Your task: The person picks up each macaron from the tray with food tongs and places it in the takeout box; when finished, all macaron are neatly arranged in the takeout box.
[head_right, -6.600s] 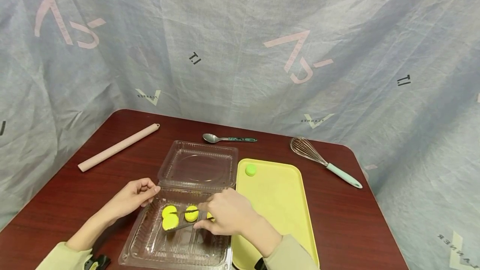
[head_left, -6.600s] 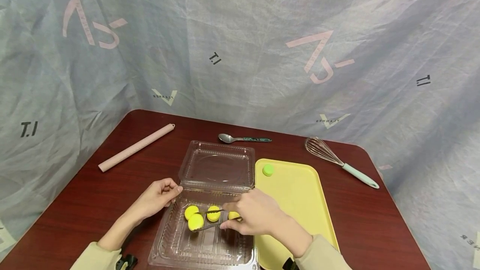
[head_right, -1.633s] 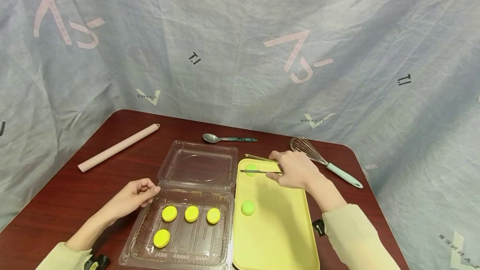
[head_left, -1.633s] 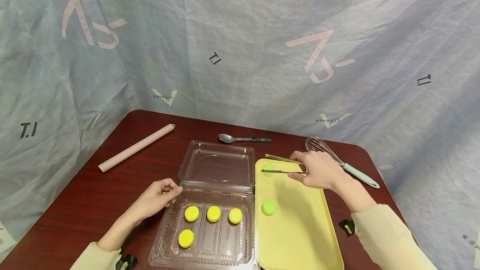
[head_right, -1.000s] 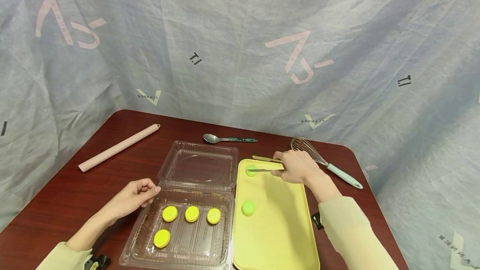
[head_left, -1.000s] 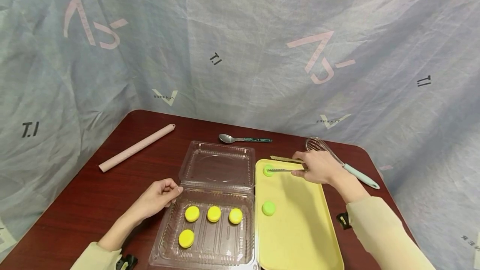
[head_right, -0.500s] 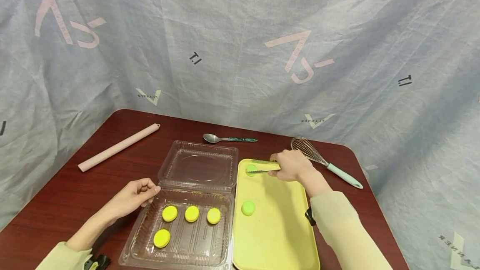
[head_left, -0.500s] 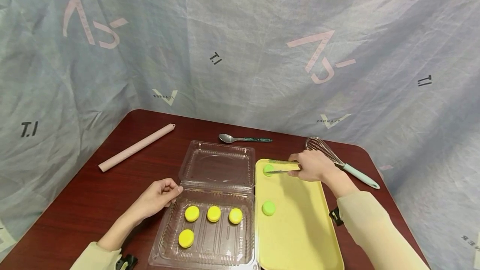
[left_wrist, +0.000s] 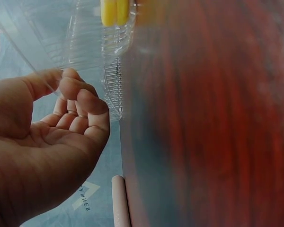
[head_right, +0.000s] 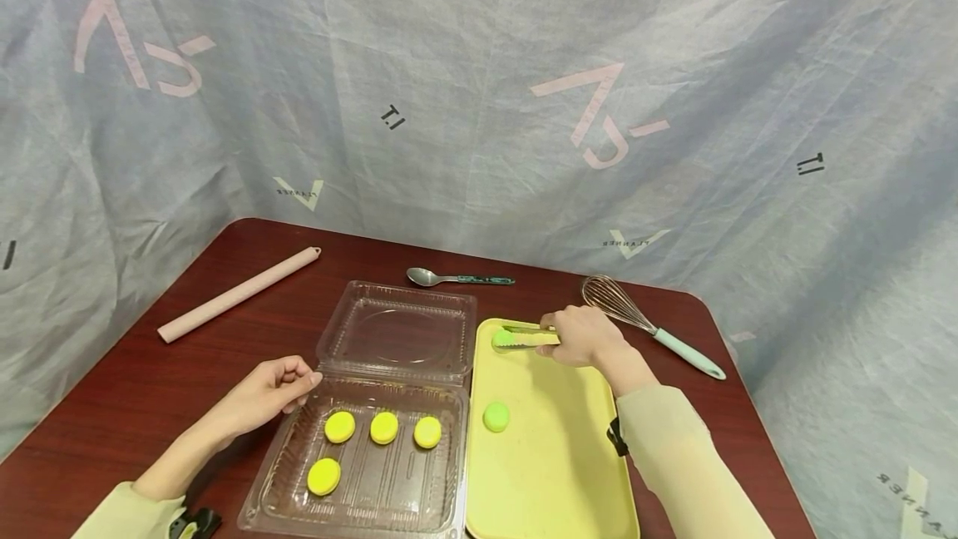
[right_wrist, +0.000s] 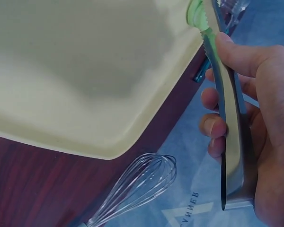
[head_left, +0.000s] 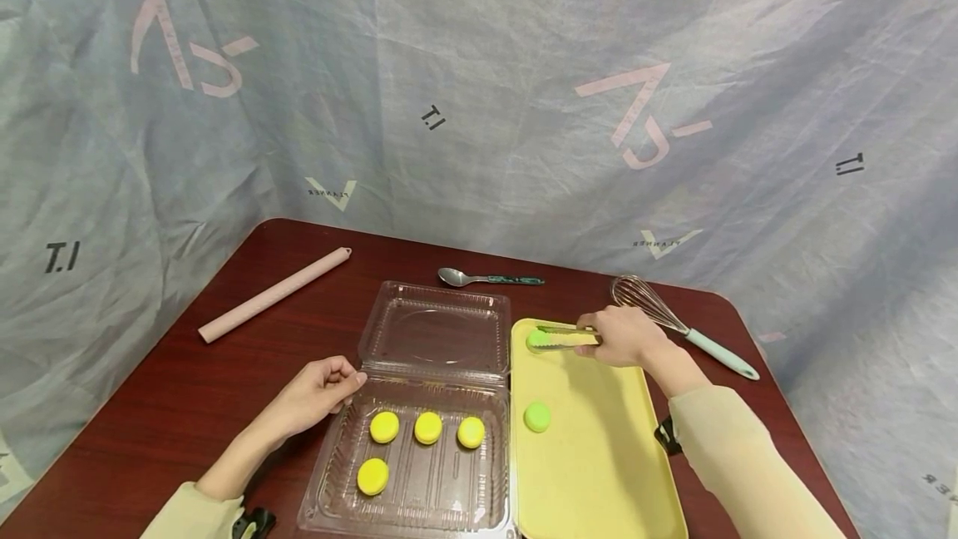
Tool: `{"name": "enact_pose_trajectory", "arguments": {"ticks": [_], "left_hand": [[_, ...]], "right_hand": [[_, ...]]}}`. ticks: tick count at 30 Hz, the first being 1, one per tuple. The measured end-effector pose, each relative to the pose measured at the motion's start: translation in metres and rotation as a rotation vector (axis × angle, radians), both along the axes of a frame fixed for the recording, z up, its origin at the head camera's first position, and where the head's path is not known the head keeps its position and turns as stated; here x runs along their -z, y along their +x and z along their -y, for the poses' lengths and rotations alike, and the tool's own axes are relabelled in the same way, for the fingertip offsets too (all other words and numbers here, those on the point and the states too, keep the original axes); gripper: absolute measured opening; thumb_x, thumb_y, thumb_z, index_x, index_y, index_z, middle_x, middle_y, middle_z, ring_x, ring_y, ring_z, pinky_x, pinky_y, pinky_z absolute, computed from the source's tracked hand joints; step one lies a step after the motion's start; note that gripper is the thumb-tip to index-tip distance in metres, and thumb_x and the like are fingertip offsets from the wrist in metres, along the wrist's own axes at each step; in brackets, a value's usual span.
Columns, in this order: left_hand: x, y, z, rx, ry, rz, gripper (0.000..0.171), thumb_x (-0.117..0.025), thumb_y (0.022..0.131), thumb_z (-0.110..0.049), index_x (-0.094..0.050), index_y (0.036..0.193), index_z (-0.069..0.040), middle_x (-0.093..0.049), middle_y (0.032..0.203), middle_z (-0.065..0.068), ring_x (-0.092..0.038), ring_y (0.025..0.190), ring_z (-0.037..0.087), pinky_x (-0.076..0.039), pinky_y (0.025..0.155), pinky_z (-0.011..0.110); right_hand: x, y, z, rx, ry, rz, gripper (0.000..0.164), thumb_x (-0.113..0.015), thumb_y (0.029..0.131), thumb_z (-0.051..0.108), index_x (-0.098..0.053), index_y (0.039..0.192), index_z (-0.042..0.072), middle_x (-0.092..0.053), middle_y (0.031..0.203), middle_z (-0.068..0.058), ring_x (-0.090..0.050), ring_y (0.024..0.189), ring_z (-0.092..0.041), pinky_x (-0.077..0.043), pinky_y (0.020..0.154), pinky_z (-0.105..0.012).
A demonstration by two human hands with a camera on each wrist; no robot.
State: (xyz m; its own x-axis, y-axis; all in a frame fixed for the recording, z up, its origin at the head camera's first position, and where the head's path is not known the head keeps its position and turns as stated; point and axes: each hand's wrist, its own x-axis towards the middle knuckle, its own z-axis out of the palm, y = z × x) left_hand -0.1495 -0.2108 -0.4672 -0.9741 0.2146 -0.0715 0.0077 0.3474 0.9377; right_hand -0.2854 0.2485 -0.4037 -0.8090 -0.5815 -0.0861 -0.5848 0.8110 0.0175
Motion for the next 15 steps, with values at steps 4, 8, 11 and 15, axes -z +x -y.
{"name": "enact_pose_trajectory", "arguments": {"ticks": [4,8,11,15], "left_hand": [[-0.0015,0.0000,-0.0008,-0.001,0.015,0.005,0.025,-0.063,0.099,-0.020,-0.059,0.091,0.003,-0.053,0.068,0.003,-0.047,0.058,0.011,-0.039,0.052,0.022],[-0.0024,-0.0003,-0.0010,-0.004,0.027,0.011,0.023,-0.063,0.100,-0.019,-0.060,0.092,0.003,-0.053,0.069,0.003,-0.047,0.058,0.011,-0.039,0.053,0.022],[-0.0021,-0.0004,-0.0009,-0.003,0.033,0.007,0.023,-0.063,0.100,-0.019,-0.060,0.092,0.003,-0.053,0.069,0.004,-0.047,0.058,0.011,-0.039,0.052,0.022],[-0.0014,-0.0004,-0.0009,-0.007,0.033,0.011,0.023,-0.063,0.100,-0.019,-0.060,0.092,0.003,-0.053,0.069,0.003,-0.047,0.058,0.011,-0.039,0.052,0.022]], "right_hand": [[0.0035,-0.0001,-0.0025,0.006,-0.015,-0.001,0.034,-0.076,0.087,0.042,-0.073,0.109,0.016,-0.053,0.066,0.011,-0.049,0.059,-0.008,-0.046,0.059,-0.037],[0.0057,0.0003,-0.0045,0.015,-0.031,0.003,0.034,-0.076,0.087,0.041,-0.074,0.109,0.016,-0.052,0.065,0.012,-0.047,0.058,-0.008,-0.043,0.056,-0.034],[0.0071,0.0008,-0.0058,0.014,-0.038,0.004,0.033,-0.076,0.087,0.041,-0.074,0.109,0.015,-0.053,0.064,0.012,-0.047,0.057,-0.007,-0.042,0.053,-0.033],[0.0093,0.0003,-0.0067,0.012,-0.058,0.012,0.031,-0.075,0.088,0.040,-0.074,0.108,0.015,-0.062,0.071,0.008,-0.050,0.059,-0.008,-0.042,0.053,-0.033]]}}
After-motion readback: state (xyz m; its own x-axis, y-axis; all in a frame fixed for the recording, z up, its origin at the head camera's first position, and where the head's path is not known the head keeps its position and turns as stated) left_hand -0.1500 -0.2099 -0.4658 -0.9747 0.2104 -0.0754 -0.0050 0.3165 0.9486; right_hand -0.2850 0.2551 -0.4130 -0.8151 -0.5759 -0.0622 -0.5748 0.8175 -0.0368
